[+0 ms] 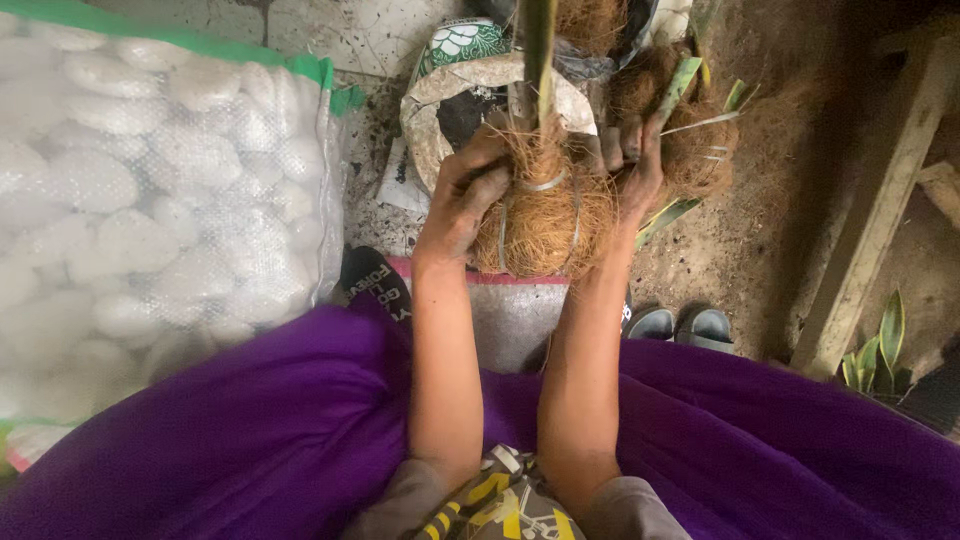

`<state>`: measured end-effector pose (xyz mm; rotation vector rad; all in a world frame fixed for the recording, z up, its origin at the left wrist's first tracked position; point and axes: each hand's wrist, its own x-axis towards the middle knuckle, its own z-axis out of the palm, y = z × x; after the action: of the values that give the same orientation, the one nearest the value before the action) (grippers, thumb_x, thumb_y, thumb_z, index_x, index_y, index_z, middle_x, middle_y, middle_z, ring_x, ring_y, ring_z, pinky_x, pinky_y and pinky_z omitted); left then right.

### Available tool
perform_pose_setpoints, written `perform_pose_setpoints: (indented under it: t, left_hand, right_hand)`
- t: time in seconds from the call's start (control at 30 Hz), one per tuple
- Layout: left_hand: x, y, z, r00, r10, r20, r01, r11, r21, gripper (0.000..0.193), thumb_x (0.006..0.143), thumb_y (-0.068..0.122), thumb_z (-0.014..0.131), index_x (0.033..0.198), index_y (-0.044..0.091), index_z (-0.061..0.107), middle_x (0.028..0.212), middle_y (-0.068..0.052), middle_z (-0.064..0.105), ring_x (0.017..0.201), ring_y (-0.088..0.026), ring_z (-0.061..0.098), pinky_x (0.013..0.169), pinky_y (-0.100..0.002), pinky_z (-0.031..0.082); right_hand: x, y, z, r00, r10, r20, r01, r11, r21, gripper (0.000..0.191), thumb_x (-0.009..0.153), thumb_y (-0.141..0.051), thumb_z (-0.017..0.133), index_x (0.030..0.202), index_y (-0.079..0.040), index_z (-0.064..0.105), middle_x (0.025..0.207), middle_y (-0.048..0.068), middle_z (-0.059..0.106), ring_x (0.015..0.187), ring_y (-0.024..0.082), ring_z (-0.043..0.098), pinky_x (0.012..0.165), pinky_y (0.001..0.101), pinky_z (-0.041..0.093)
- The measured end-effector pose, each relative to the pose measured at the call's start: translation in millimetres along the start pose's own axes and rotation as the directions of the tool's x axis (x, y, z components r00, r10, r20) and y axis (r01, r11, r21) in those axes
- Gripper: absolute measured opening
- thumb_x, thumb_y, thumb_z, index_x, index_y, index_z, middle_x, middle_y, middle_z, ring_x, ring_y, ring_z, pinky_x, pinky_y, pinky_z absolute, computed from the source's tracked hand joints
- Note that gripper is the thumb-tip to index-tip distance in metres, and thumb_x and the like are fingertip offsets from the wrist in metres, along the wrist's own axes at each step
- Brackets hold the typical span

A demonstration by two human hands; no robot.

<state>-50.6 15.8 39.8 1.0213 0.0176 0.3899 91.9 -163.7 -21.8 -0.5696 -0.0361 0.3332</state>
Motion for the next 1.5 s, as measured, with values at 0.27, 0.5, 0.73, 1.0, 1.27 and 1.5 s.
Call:
perform_pose_setpoints:
  t: [0.27, 0.5, 0.73, 1.0, 1.27, 1.5]
  left_hand:
    - [-5.6, -5.6, -9.8, 0.993, -0.030, -0.118, 0.022, 0.997, -0.068, 0.034, 0.103, 0.021, 0.066, 0.122, -0.007, 0.069, 0.117, -0.006, 0.067, 0.112, -0.016, 0.059, 0.104, -0.030, 0.046]
    - [-2.7, -6.5, -11.2, 0.947, -0.113, -0.301, 0.028, 0.962, -0.272, 0.041, 0.099, 0.022, 0.069, 0.130, -0.004, 0.066, 0.121, -0.010, 0.070, 0.112, -0.021, 0.066, 0.100, -0.035, 0.055]
    - [1.8, -8.0, -6.1, 0.919, -0.273, -0.286, 0.034, 0.774, -0.632, 0.075, 0.098, 0.059, 0.059, 0.143, 0.000, 0.055, 0.133, -0.020, 0.064, 0.118, -0.035, 0.064, 0.103, -0.055, 0.059]
    - [4.8, -8.2, 13.3, 0.891, -0.309, -0.334, -0.008, 0.723, -0.690, 0.072, 0.092, 0.060, 0.062, 0.144, 0.009, 0.054, 0.137, -0.016, 0.059, 0.122, -0.035, 0.061, 0.094, -0.058, 0.059]
    - [11.1, -7.8, 25.2, 0.876, -0.300, -0.377, -0.003, 0.779, -0.627, 0.069, 0.093, 0.044, 0.072, 0.145, 0.004, 0.055, 0.136, -0.018, 0.059, 0.123, -0.032, 0.062, 0.099, -0.049, 0.060]
    - [30.8, 1.0, 21.0, 0.906, -0.105, -0.409, -0.046, 0.938, -0.342, 0.087, 0.084, 0.029, 0.084, 0.153, 0.001, 0.040, 0.141, -0.023, 0.052, 0.127, -0.040, 0.058, 0.104, -0.057, 0.057]
  right_hand:
    - [-10.3, -2.1, 14.6, 0.993, -0.100, 0.058, 0.112, 0.962, -0.250, 0.034, 0.112, -0.035, 0.055, 0.088, -0.011, 0.057, 0.068, -0.001, 0.050, 0.054, 0.013, 0.050, 0.049, 0.0297, 0.042]
    - [-27.6, 27.7, -0.2, 0.922, 0.032, 0.387, 0.242, 0.732, -0.637, 0.027, 0.108, -0.027, 0.071, 0.099, -0.004, 0.060, 0.112, 0.009, 0.064, 0.108, 0.020, 0.061, 0.096, 0.0369, 0.052]
    - [-29.7, 4.4, 1.4, 0.956, 0.256, 0.146, -0.003, 0.502, -0.865, 0.039, 0.095, -0.014, 0.075, 0.129, 0.002, 0.064, 0.129, 0.010, 0.066, 0.118, 0.020, 0.061, 0.102, 0.0335, 0.050]
    - [-28.7, 12.0, 36.3, 0.997, 0.024, -0.071, -0.066, 0.744, -0.665, 0.043, 0.093, -0.009, 0.072, 0.133, -0.005, 0.055, 0.138, -0.003, 0.059, 0.124, 0.013, 0.062, 0.105, 0.0320, 0.054]
    - [-39.3, 15.8, 41.2, 0.994, 0.057, -0.095, -0.111, 0.560, -0.821, 0.025, 0.098, -0.003, 0.063, 0.123, -0.002, 0.065, 0.115, 0.010, 0.072, 0.105, 0.020, 0.067, 0.091, 0.0328, 0.056]
    - [-45.3, -7.6, 65.2, 0.974, 0.222, 0.034, 0.092, -0.256, -0.962, 0.009, 0.089, -0.002, 0.075, 0.097, 0.002, 0.075, 0.085, 0.023, 0.070, 0.081, 0.035, 0.066, 0.077, 0.0422, 0.052]
